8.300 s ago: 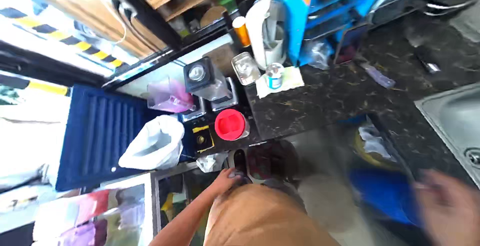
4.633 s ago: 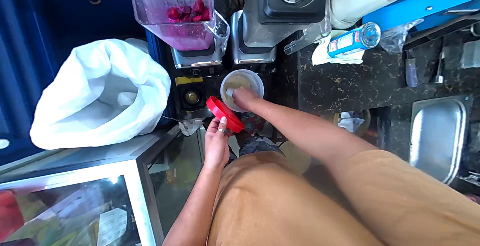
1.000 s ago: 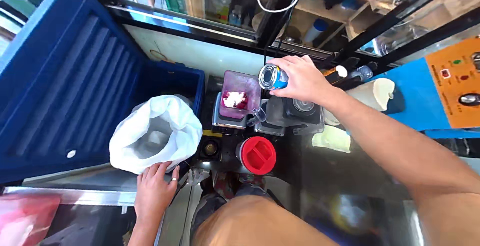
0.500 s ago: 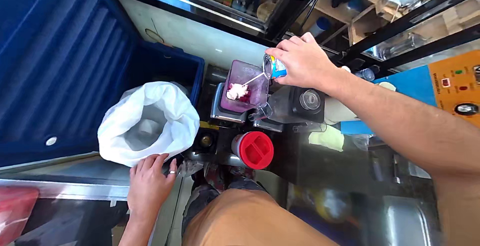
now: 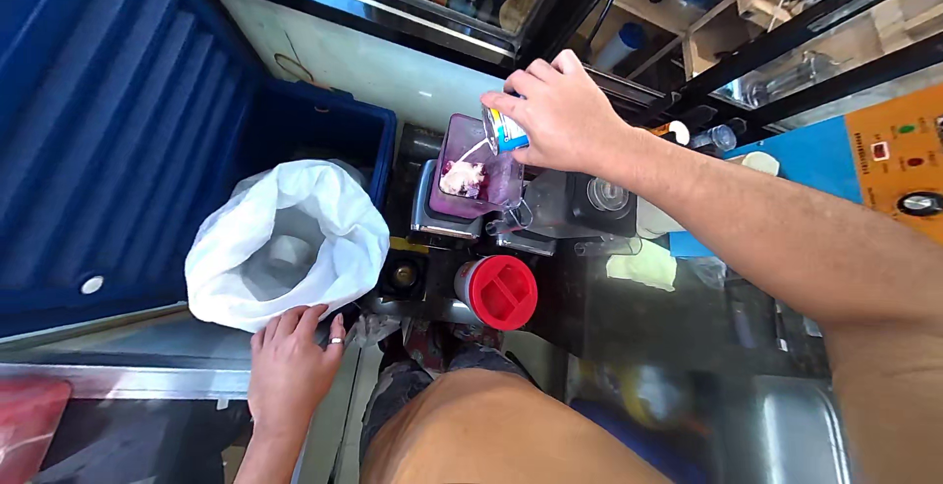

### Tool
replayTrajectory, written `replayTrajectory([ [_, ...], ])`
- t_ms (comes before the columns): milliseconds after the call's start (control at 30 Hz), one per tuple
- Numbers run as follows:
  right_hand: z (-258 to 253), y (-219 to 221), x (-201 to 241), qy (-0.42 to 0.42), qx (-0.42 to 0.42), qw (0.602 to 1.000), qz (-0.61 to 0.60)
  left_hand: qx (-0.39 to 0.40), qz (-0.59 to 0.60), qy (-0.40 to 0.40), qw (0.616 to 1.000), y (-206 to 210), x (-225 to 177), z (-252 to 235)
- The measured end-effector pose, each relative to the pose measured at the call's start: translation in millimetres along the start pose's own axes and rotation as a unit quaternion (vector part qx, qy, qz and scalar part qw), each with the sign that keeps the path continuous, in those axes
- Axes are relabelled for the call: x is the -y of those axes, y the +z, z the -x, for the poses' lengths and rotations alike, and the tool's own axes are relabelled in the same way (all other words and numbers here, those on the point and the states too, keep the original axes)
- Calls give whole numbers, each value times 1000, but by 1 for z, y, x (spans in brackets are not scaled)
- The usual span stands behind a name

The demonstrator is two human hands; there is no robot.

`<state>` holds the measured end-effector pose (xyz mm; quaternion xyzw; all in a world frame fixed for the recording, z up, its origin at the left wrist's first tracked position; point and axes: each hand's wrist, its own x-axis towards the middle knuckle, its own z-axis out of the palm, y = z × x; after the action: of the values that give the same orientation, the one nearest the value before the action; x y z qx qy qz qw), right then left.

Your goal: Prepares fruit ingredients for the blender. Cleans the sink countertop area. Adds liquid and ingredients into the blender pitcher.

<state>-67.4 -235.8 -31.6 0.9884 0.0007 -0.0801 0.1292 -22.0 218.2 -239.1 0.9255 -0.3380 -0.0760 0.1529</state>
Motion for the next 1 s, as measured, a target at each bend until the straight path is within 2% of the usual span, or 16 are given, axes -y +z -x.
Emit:
replayTrajectory([
  [200, 9, -7, -10, 10, -1, 999, 30, -1, -2, 1, 1000, 1, 2, 0],
  [400, 29, -11, 6, -20, 7, 1000, 21, 7, 1, 0, 1000, 0, 1, -1],
  [533, 17, -8, 13, -18, -3, 1000, 3, 5, -1, 0, 1000, 1, 1, -1],
  [700, 4, -3, 1, 4, -16, 1000, 5, 2, 1, 0, 1000, 0, 1, 0],
  [867, 21, -5, -11, 11, 3, 1000, 27, 7, -1, -3, 1000, 1, 0, -1],
  [1000, 36, -8, 2, -12, 18, 1000, 22, 8, -3, -2, 1000, 1, 0, -2],
])
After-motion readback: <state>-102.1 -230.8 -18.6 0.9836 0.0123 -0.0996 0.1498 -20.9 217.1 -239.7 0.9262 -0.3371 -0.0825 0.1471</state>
